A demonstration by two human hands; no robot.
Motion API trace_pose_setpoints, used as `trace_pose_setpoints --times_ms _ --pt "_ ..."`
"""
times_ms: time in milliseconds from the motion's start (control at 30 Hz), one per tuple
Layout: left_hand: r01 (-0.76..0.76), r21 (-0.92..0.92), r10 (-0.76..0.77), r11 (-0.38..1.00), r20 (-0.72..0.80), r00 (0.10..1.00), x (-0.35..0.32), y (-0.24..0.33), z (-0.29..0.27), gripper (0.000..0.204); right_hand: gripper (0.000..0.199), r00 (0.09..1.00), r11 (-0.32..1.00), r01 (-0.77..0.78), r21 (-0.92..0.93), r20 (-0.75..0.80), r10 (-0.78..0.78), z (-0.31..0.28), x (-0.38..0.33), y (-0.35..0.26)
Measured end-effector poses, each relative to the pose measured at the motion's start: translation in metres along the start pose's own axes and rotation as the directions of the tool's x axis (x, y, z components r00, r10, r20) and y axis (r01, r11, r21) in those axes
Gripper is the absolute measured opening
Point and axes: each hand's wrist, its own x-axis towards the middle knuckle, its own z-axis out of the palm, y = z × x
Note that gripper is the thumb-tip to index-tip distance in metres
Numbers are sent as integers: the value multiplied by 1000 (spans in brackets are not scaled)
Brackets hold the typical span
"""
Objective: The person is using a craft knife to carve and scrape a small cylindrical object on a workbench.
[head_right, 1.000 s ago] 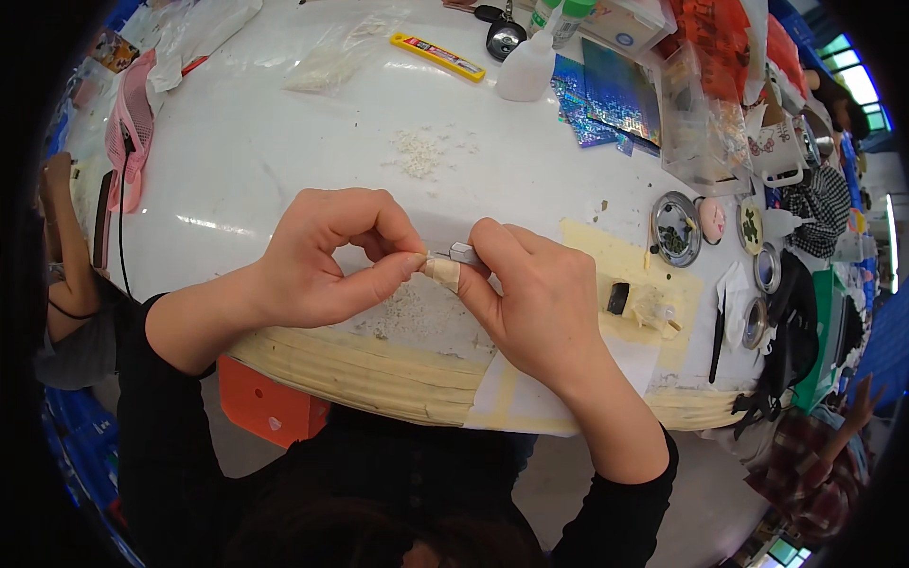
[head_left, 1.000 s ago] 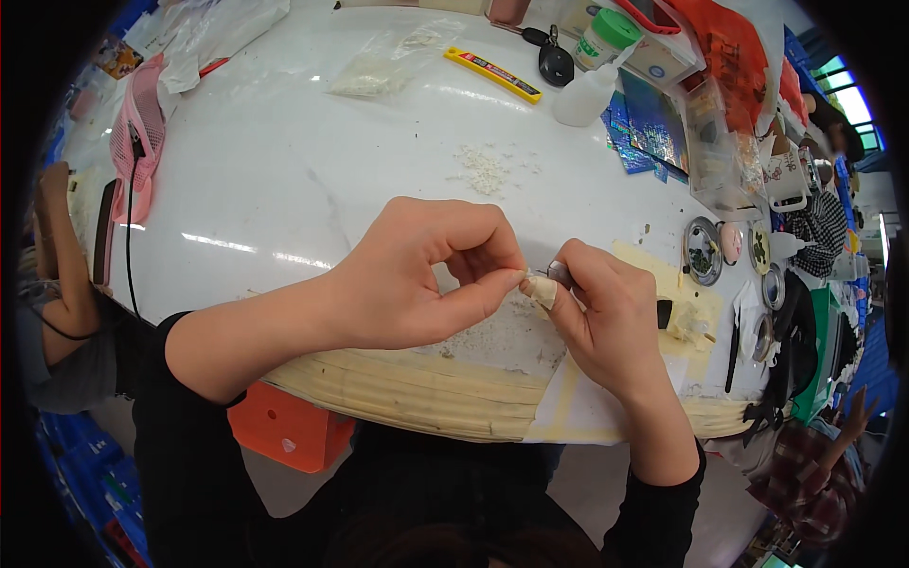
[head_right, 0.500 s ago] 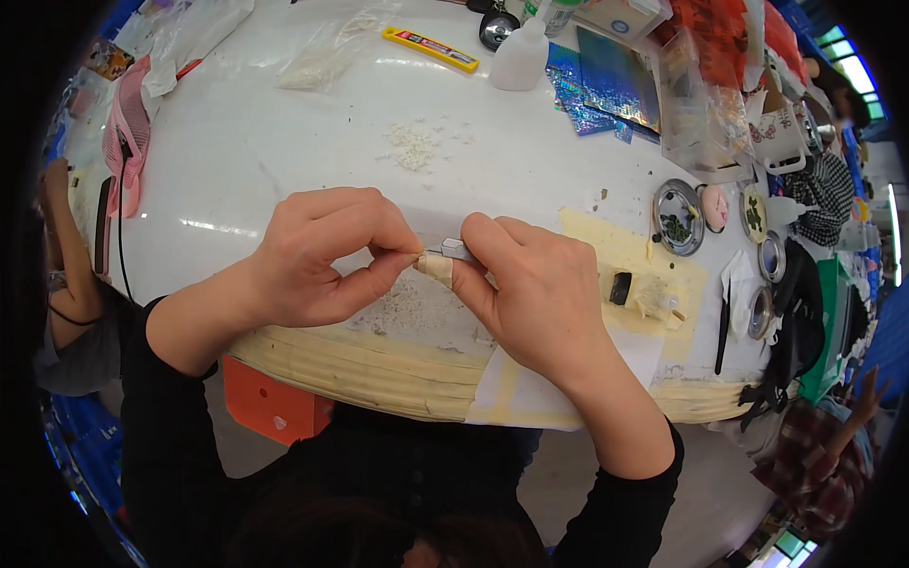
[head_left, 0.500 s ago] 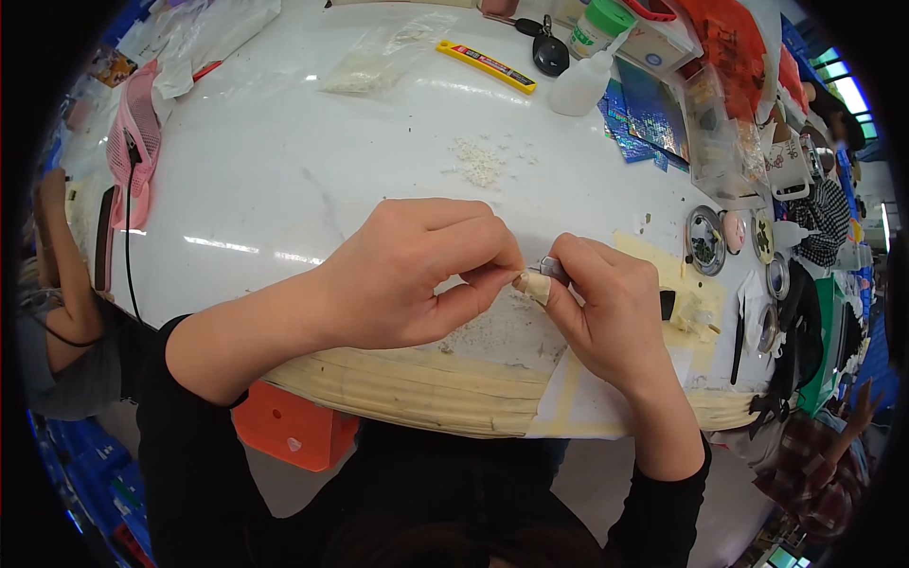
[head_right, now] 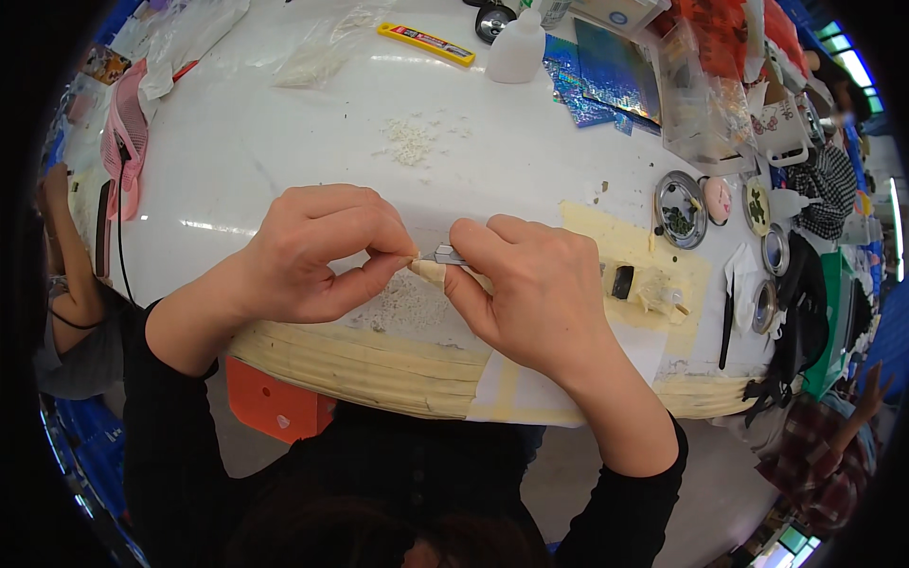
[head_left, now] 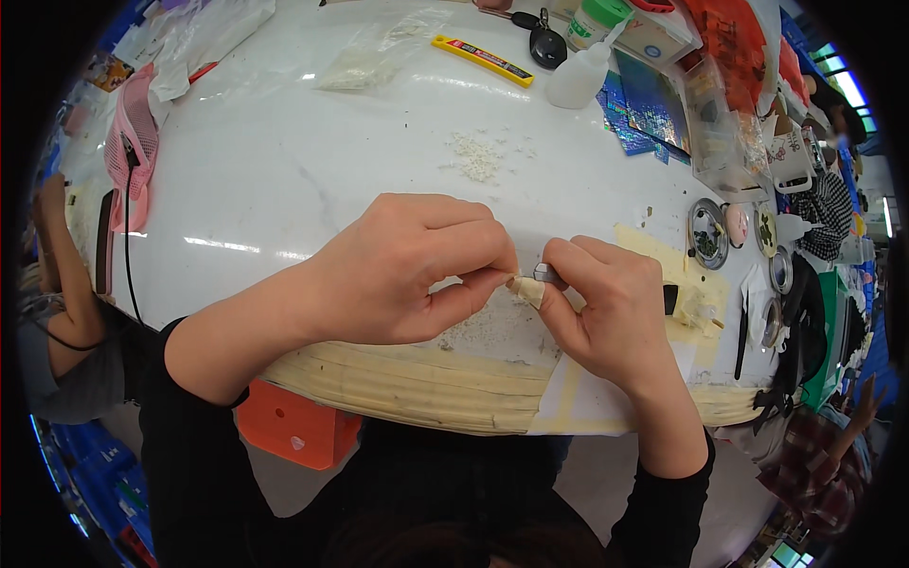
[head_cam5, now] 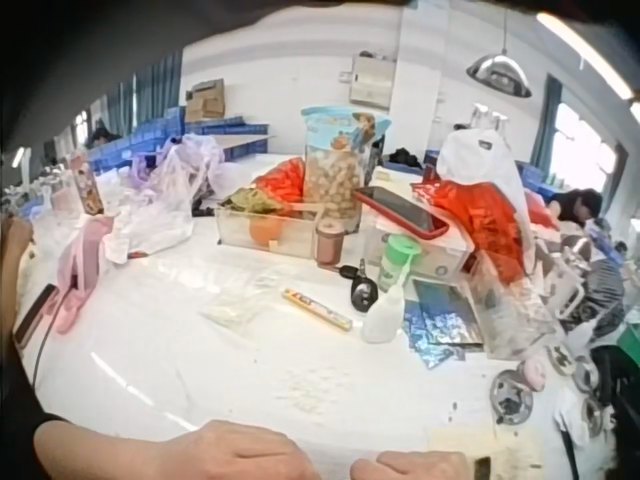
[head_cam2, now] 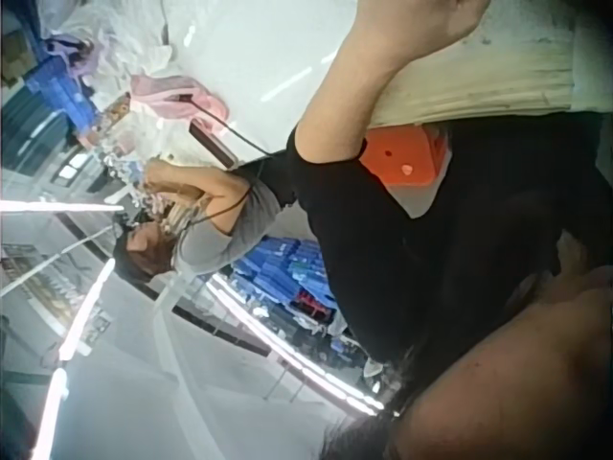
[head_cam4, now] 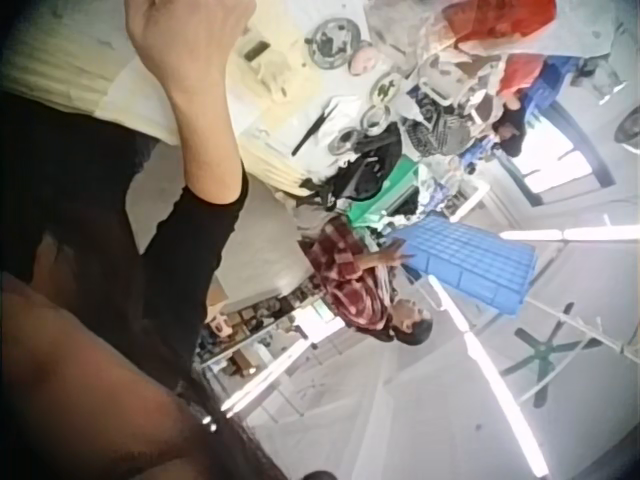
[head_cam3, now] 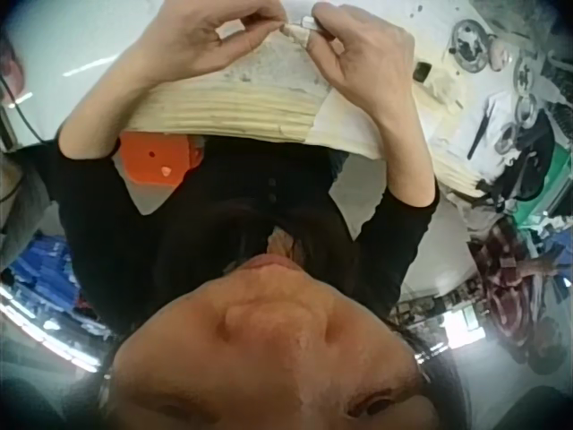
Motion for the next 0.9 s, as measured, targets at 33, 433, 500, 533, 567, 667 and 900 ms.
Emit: trace_pose_setpoints --times_ms 33,433,500,533,567,667,900 --pt "18 -15 -18 1000 5 1000 0 1 -1 15 18 1000 1000 1 -4 0 -1 0 0 0" --pt "635 -664 -537 394 394 746 2 6 -7 13 19 994 993 14 119 -106 -1 1 4 0" --pt "657 -680 -553 324 428 715 4 4 -8 13 25 979 984 84 155 -195 -53 3 6 -1" --pt "648 -692 -548 318 423 721 3 4 -8 14 29 973 981 125 146 -214 -92 3 7 -1" --pt "639 -704 -544 311 419 727 2 2 -7 14 35 971 981 175 86 -179 -157 -1 6 1" --pt "624 -707 -563 332 382 733 3 3 -7 13 43 939 963 269 -13 -221 -265 0 5 8" --pt "614 -702 -582 360 345 736 3 4 -7 12 40 927 965 263 -14 -272 -257 -2 7 1"
